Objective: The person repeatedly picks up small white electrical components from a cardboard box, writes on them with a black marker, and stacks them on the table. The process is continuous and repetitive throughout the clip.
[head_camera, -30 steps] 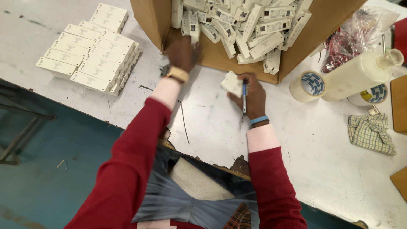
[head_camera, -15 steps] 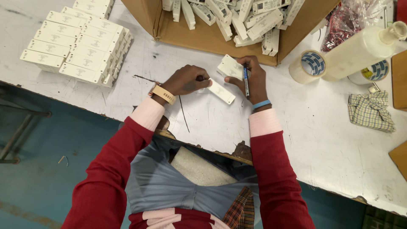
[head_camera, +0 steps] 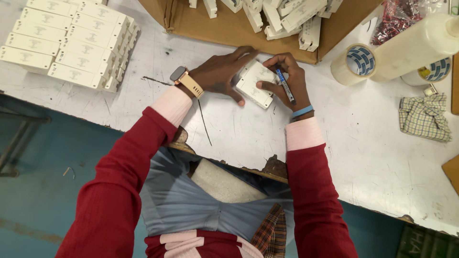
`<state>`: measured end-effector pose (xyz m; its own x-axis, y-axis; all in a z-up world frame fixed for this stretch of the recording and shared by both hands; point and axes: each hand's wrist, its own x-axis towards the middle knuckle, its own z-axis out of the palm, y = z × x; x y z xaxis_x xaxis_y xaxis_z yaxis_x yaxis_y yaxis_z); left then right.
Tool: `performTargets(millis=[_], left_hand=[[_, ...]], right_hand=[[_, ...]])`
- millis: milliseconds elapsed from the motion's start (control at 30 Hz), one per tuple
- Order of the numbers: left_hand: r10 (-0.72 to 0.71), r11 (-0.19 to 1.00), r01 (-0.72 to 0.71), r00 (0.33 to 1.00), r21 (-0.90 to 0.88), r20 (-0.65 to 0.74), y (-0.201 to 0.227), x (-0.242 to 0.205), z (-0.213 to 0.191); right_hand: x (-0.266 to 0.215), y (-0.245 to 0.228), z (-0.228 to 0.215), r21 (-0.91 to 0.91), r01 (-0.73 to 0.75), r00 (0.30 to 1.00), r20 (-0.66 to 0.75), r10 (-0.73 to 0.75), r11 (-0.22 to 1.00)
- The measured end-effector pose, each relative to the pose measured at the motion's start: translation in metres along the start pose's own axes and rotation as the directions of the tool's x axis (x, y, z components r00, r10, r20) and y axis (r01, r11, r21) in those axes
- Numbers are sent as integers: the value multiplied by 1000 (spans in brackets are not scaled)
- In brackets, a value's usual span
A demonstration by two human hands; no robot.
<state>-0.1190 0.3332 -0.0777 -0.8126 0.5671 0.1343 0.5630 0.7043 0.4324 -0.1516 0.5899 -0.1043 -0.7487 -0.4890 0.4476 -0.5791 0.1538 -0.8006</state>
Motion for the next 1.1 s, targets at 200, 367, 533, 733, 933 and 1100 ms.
performTargets(millis=[200,367,533,733,933,1100], left_hand=[[132,990,-135,988,-39,-75,-6,8,-5],[92,988,-97,995,-122,-46,-15,7,-2],[192,981,-192,978,6,-86,-17,9,0],[50,998,-47,997,-52,57,-16,15,1],[142,982,-144,990,-122,-28,-24,16,5],[154,986,-159,985,-56,-80,-26,13,9]], right_hand=[[6,5,13,224,-60,960,-253,118,973],[-3,-2,38,213,-108,815,-540,209,971],[-3,-12,66,438,-59,830,-477,287,897],[0,-14,62,531,1,834,-468,292,847],[-3,-4,56,479,-68,779,-523,347,875],[-2,-4,71,541,59,816,-510,272,839]])
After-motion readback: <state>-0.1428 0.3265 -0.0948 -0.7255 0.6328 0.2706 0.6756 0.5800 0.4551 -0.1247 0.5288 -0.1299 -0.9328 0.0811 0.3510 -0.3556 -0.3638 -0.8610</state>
